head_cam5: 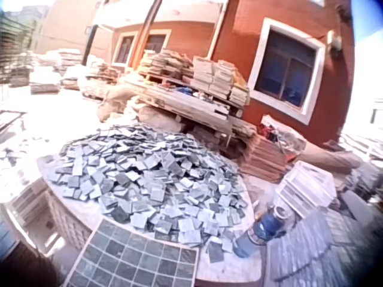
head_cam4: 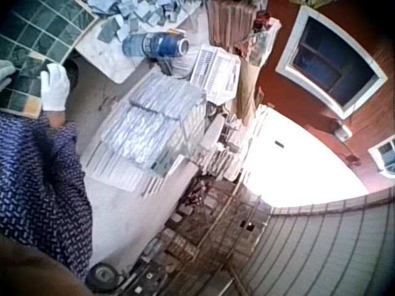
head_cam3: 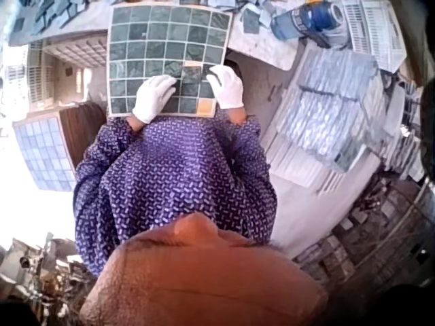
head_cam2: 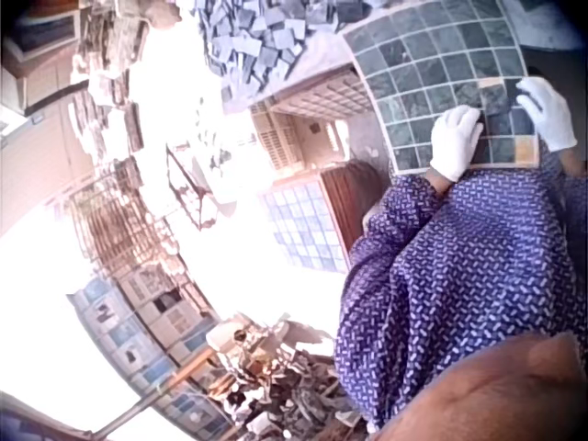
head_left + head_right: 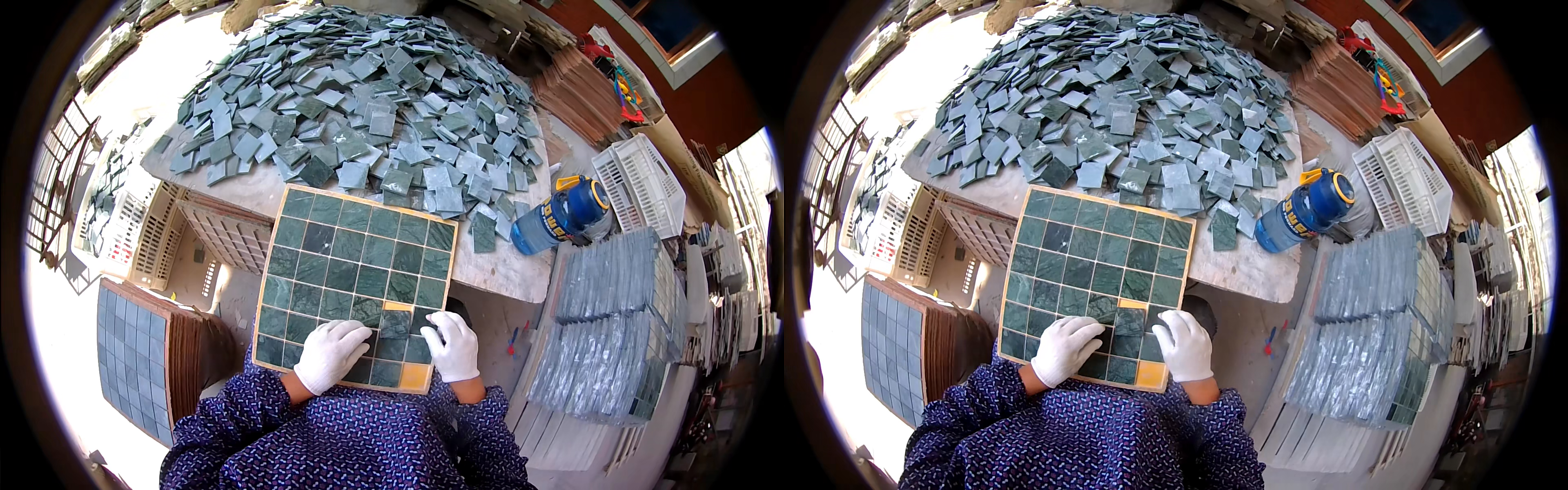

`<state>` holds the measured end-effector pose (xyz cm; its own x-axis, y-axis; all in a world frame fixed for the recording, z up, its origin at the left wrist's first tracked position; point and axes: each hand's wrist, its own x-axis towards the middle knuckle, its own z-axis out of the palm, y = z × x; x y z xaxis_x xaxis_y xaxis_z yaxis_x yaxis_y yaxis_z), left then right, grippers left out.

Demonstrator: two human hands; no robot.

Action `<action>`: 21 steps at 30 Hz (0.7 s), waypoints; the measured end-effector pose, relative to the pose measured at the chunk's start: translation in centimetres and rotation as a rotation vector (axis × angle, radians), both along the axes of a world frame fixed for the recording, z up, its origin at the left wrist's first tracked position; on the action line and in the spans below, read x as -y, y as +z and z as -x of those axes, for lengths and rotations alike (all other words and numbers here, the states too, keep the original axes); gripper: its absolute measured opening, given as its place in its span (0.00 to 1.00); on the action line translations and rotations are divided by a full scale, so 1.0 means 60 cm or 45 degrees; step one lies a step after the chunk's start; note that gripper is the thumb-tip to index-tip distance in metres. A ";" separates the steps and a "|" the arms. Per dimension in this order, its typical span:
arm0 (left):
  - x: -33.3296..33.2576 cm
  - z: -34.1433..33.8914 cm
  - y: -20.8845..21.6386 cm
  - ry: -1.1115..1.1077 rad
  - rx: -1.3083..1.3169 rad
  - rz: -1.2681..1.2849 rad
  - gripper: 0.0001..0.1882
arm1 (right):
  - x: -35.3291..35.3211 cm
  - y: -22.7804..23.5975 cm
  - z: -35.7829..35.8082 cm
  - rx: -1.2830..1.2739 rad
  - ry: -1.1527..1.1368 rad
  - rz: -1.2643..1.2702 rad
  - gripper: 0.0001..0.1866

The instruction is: The person places small square tiles into a grid frame, filling empty slots from a large pile on the table. The person repeatedly picks tiles by hand and positions them into the grid, then flips the frame to show the completed side before repeating the process.

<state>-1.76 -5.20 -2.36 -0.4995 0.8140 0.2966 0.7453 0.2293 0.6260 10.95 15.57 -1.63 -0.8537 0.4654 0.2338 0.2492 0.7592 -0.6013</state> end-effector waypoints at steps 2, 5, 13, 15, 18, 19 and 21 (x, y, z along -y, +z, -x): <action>-0.034 0.006 0.009 -0.060 -0.059 0.066 0.15 | -0.012 0.015 -0.001 -0.018 -0.085 0.030 0.09; -0.076 0.024 -0.001 -0.179 -0.227 0.046 0.12 | -0.035 0.021 0.002 -0.089 -0.153 0.078 0.08; -0.097 0.028 0.012 -0.382 -0.364 -0.003 0.16 | -0.153 -0.017 0.035 -0.035 -0.479 -0.060 0.18; -0.092 0.025 -0.010 -0.356 -0.352 -0.008 0.15 | -0.180 -0.028 0.062 -0.013 -0.551 -0.235 0.24; -0.107 0.039 -0.009 -0.301 -0.208 -0.027 0.12 | -0.204 -0.022 0.112 0.123 -0.642 -0.365 0.31; -0.110 0.044 -0.007 -0.327 -0.224 -0.037 0.11 | -0.208 -0.017 0.122 0.189 -0.675 -0.391 0.33; -0.107 0.047 -0.010 -0.341 -0.210 -0.025 0.12 | -0.212 -0.001 0.140 0.311 -0.690 -0.298 0.33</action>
